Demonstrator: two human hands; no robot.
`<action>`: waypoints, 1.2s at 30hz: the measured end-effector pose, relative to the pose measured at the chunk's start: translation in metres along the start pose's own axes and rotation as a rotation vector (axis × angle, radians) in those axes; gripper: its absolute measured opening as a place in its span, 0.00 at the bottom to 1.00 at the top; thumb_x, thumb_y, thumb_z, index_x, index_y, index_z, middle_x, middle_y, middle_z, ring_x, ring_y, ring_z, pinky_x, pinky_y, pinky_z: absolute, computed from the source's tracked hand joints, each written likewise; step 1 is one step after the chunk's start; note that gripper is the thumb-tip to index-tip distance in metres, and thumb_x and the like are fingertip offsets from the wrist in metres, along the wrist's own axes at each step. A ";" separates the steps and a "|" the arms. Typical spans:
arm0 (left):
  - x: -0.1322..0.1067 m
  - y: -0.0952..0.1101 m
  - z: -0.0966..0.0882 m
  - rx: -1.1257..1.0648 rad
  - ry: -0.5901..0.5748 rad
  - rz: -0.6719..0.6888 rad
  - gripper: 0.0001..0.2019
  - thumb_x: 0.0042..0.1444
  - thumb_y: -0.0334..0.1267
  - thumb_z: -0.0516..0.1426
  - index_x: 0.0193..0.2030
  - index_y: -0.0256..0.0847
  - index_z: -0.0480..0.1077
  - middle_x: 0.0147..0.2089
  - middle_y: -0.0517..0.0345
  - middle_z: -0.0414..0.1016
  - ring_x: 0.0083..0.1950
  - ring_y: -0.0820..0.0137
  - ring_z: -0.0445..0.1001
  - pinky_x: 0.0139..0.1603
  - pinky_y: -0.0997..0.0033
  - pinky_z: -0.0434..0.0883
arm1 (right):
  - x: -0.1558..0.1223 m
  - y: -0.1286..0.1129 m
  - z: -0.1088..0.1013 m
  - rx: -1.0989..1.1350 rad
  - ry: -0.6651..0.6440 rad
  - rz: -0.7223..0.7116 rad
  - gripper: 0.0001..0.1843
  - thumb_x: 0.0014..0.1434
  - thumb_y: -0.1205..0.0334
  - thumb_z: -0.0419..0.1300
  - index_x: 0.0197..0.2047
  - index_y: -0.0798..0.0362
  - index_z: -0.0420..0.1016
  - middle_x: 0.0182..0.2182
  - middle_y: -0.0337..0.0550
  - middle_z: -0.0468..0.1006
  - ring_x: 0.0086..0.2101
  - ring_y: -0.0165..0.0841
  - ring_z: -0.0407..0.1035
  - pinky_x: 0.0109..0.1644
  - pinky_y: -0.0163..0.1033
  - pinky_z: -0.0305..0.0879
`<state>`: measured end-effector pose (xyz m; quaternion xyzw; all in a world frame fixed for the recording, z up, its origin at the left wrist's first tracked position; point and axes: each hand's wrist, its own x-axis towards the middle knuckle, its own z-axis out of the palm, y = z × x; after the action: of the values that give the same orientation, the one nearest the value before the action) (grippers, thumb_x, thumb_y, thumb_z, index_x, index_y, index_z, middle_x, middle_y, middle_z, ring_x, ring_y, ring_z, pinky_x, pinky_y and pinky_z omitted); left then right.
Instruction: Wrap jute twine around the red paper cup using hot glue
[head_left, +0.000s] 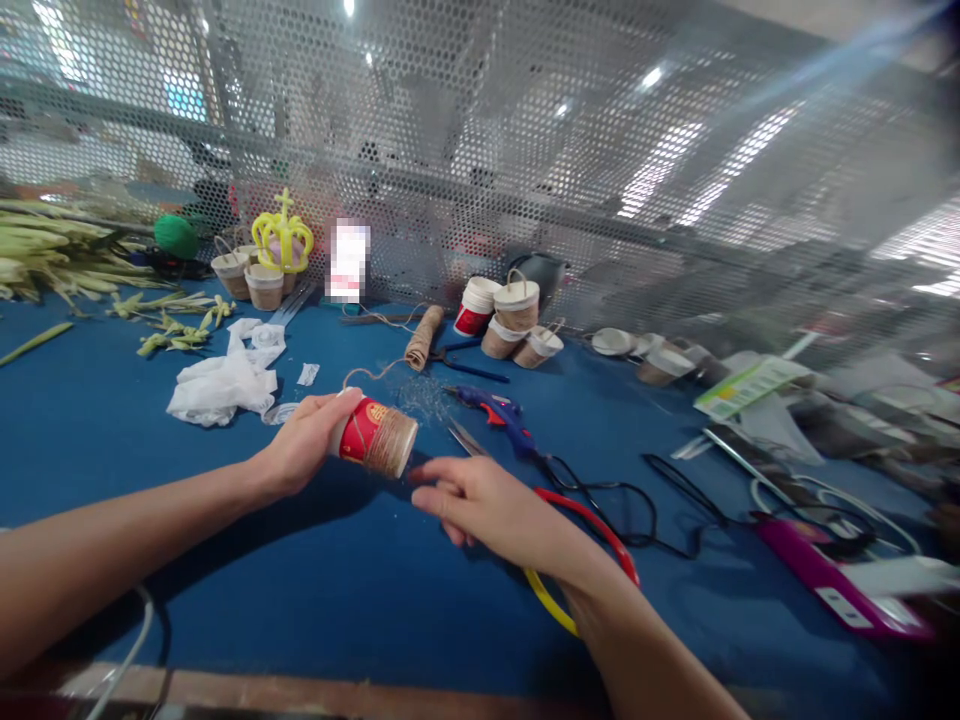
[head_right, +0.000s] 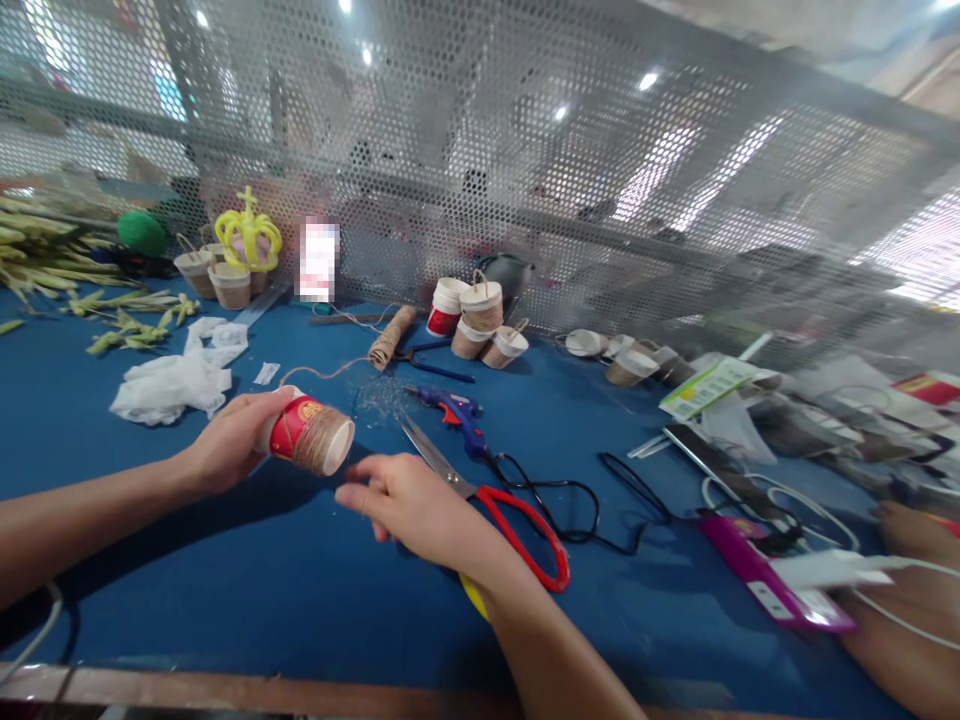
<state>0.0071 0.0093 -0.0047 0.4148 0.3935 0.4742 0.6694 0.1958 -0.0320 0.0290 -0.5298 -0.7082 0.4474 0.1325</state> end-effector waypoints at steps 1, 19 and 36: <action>0.000 0.001 0.000 -0.011 0.020 0.009 0.16 0.44 0.47 0.57 0.19 0.34 0.67 0.16 0.62 0.65 0.18 0.78 0.60 0.20 0.79 0.59 | -0.003 0.000 0.000 0.009 -0.101 0.010 0.12 0.52 0.56 0.55 0.34 0.55 0.73 0.13 0.32 0.65 0.15 0.24 0.58 0.19 0.30 0.55; -0.002 0.003 0.001 -0.028 0.033 0.080 0.15 0.47 0.45 0.56 0.20 0.34 0.69 0.16 0.62 0.67 0.17 0.79 0.61 0.20 0.80 0.60 | -0.003 -0.007 0.005 -0.102 -0.012 -0.291 0.08 0.53 0.65 0.55 0.36 0.53 0.74 0.34 0.43 0.77 0.35 0.33 0.70 0.42 0.39 0.65; 0.010 -0.004 -0.009 0.196 -0.035 0.026 0.19 0.49 0.50 0.52 0.29 0.32 0.70 0.22 0.58 0.71 0.25 0.73 0.67 0.31 0.75 0.64 | 0.001 -0.001 -0.003 0.738 0.160 -0.231 0.12 0.58 0.61 0.50 0.30 0.57 0.71 0.30 0.45 0.77 0.33 0.31 0.71 0.42 0.39 0.65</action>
<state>0.0027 0.0198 -0.0133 0.4915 0.4209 0.4346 0.6264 0.1965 -0.0292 0.0314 -0.3968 -0.5422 0.6114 0.4181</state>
